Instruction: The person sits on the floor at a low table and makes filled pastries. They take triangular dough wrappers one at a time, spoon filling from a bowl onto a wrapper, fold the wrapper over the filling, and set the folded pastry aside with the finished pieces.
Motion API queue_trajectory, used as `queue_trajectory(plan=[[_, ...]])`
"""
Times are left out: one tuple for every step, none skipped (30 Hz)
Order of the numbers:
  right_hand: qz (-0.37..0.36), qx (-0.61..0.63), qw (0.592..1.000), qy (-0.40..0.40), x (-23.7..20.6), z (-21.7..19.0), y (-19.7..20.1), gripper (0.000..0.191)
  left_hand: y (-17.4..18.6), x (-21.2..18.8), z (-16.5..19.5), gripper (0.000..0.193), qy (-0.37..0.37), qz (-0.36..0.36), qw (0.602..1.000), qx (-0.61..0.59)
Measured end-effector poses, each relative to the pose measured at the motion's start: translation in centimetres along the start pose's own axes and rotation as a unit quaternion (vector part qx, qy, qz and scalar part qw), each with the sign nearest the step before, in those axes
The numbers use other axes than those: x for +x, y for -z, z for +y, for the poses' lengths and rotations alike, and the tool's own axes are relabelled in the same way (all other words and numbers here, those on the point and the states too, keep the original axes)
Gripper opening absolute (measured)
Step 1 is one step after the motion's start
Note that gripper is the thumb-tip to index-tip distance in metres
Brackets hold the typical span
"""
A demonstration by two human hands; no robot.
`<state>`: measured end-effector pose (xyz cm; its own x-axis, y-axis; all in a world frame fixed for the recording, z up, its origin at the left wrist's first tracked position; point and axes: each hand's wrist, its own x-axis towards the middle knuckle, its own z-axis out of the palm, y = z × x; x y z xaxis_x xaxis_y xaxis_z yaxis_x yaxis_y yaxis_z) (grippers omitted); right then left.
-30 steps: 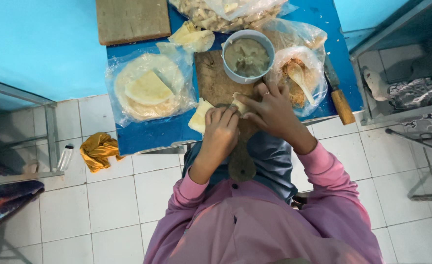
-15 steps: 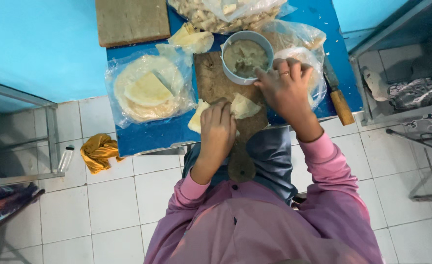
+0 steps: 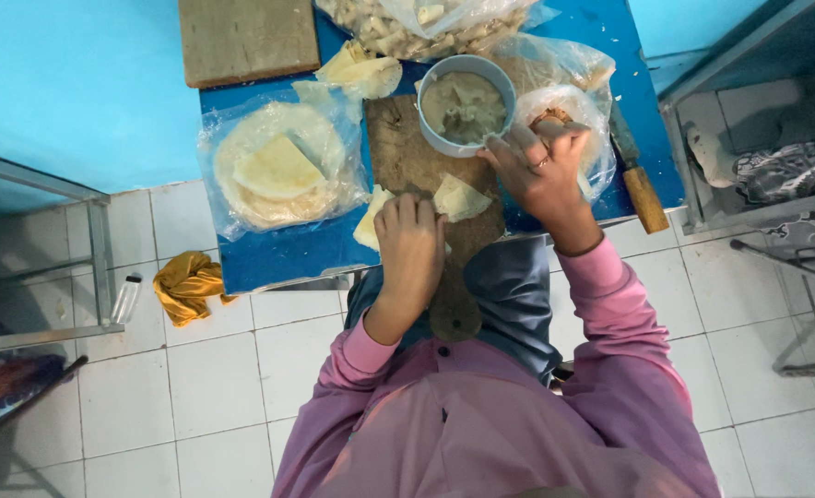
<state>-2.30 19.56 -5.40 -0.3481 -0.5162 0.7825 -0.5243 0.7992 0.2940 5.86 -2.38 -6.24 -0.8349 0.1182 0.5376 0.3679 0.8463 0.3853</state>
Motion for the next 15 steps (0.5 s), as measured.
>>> queue_trajectory(plan=[[0.002,0.009,1.000,-0.018,-0.1,0.0,0.1,0.035,0.0,0.1,0.1,0.028,0.005,-0.001,1.000,0.002],[0.003,0.020,0.999,-0.036,-0.1,0.0,0.1,0.037,0.1,0.1,0.2,0.029,0.010,-0.002,1.000,0.004],[0.004,0.030,0.998,-0.056,-0.3,-0.1,0.3,0.038,0.1,0.1,0.3,0.027,0.011,0.001,1.000,0.004],[0.007,0.037,0.995,-0.095,-0.4,0.0,0.6,0.043,0.1,0.1,0.4,0.025,0.011,0.005,1.000,0.003],[0.010,0.044,0.990,-0.134,-0.7,0.1,1.1,0.047,0.1,0.2,0.5,0.023,0.011,0.009,1.000,0.002],[0.012,0.052,0.984,-0.173,-1.0,0.2,1.7,0.052,0.1,0.2,0.6,0.021,0.014,0.008,1.000,0.016],[-0.001,0.043,0.976,-0.215,-1.5,0.3,2.5,0.046,0.1,0.3,0.7,0.019,0.018,0.007,0.999,0.030],[-0.015,0.034,0.966,-0.258,-2.0,0.5,3.6,0.039,0.1,0.3,0.8,0.017,0.020,0.005,0.999,0.044],[-0.029,0.024,0.953,-0.301,-2.6,0.6,4.6,0.034,0.1,0.4,0.9,0.019,0.022,-0.005,0.999,0.048],[-0.054,0.017,0.946,-0.320,-3.2,0.7,5.5,0.033,0.1,0.4,0.9,0.021,0.024,-0.016,0.998,0.053],[-0.079,0.012,0.937,-0.339,-3.8,0.8,6.3,0.032,0.1,0.5,0.9,0.023,0.026,-0.026,0.998,0.058],[-0.103,0.007,0.929,-0.356,-4.2,0.7,6.8,0.032,0.1,0.5,0.9,0.019,0.023,-0.014,0.998,0.055],[-0.105,0.009,0.930,-0.352,-4.6,0.6,7.1,0.034,0.1,0.6,0.8,0.016,0.020,-0.002,0.999,0.050],[-0.108,0.010,0.931,-0.349,-4.9,0.4,7.1,0.036,0.1,0.7,0.8,0.013,0.016,0.009,0.999,0.046],[-0.110,0.011,0.932,-0.346,-5.1,0.2,7.0,0.038,0.0,0.7,0.8,0.016,0.012,0.002,0.999,0.044]])
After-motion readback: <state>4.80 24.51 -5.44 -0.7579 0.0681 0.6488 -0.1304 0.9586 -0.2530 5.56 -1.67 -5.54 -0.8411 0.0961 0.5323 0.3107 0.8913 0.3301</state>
